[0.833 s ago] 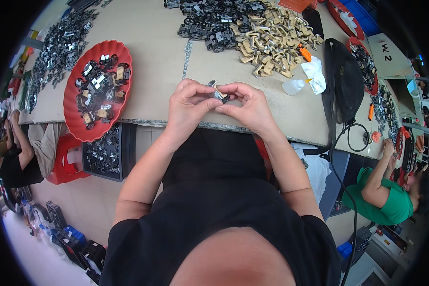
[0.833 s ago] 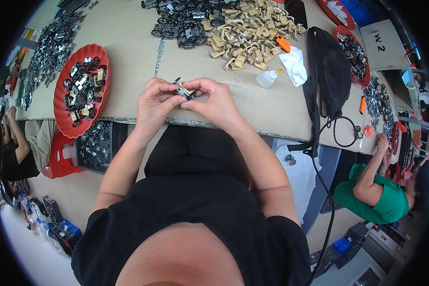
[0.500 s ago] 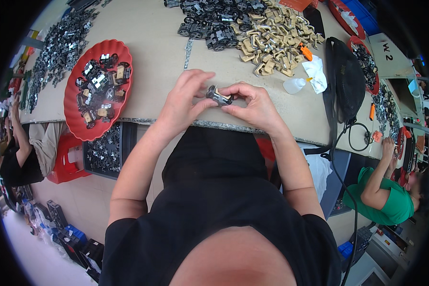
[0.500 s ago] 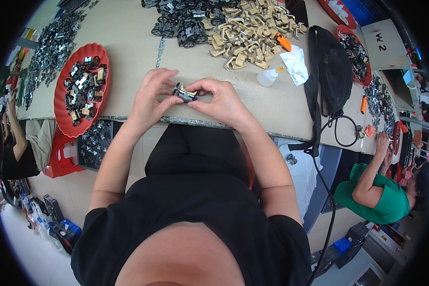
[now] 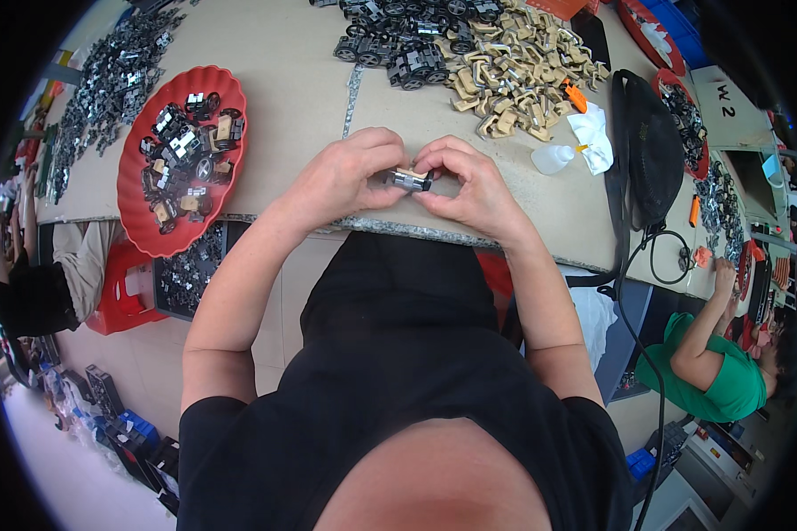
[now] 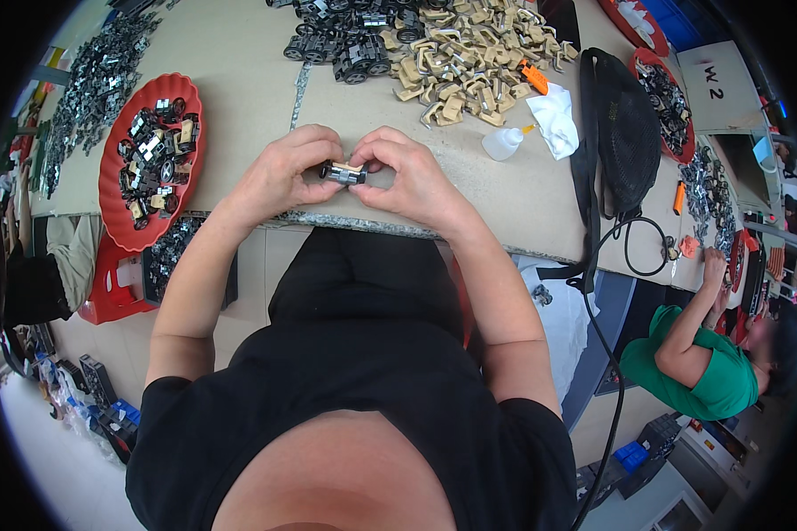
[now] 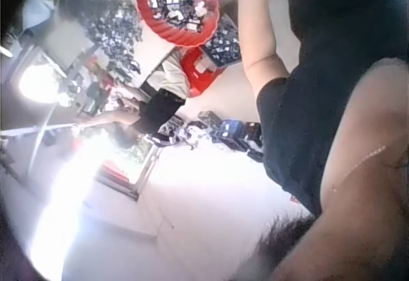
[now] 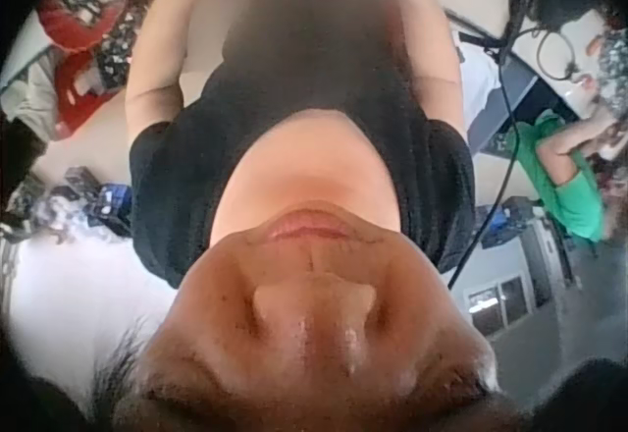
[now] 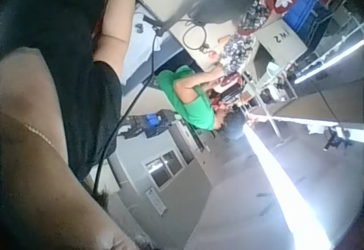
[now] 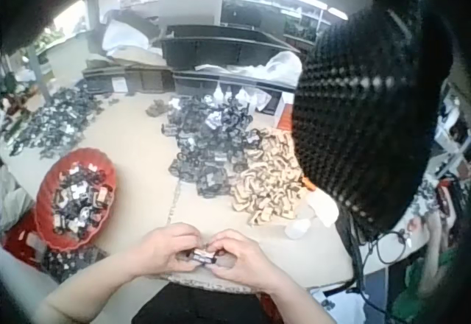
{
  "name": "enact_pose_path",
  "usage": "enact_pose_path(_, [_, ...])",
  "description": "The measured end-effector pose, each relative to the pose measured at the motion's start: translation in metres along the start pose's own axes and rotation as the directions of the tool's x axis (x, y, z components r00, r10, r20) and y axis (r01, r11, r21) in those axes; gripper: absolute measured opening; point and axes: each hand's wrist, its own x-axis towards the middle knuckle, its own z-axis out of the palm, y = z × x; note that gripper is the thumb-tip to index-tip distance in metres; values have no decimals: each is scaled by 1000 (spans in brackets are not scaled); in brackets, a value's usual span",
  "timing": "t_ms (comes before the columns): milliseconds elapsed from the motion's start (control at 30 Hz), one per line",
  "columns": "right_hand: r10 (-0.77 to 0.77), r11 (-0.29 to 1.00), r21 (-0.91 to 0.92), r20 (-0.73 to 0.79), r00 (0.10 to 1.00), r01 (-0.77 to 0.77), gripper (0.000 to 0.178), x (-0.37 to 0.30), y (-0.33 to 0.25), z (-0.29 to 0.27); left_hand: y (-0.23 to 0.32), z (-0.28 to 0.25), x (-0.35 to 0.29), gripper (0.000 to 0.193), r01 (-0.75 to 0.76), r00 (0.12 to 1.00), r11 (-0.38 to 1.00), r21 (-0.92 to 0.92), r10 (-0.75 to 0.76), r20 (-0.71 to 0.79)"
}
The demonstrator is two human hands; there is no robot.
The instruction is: The worker is assembling small plastic and metal components, applying glue to one part before joining it to another.
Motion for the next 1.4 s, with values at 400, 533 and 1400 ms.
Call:
enact_pose_path(400, [-6,999,-36,-25,1000,5,22,2,2,1,-14,10,1,21,-54,997,987,-154,47,-53])
enact_pose_path(533, [-49,997,-59,-12,999,48,23,2,4,1,-16,11,0,24,-48,998,977,-207,41,-38])
enact_pose_path(1400, [-37,997,-68,-37,999,34,21,1,4,3,-14,13,-2,27,-17,1000,973,-230,16,-7])
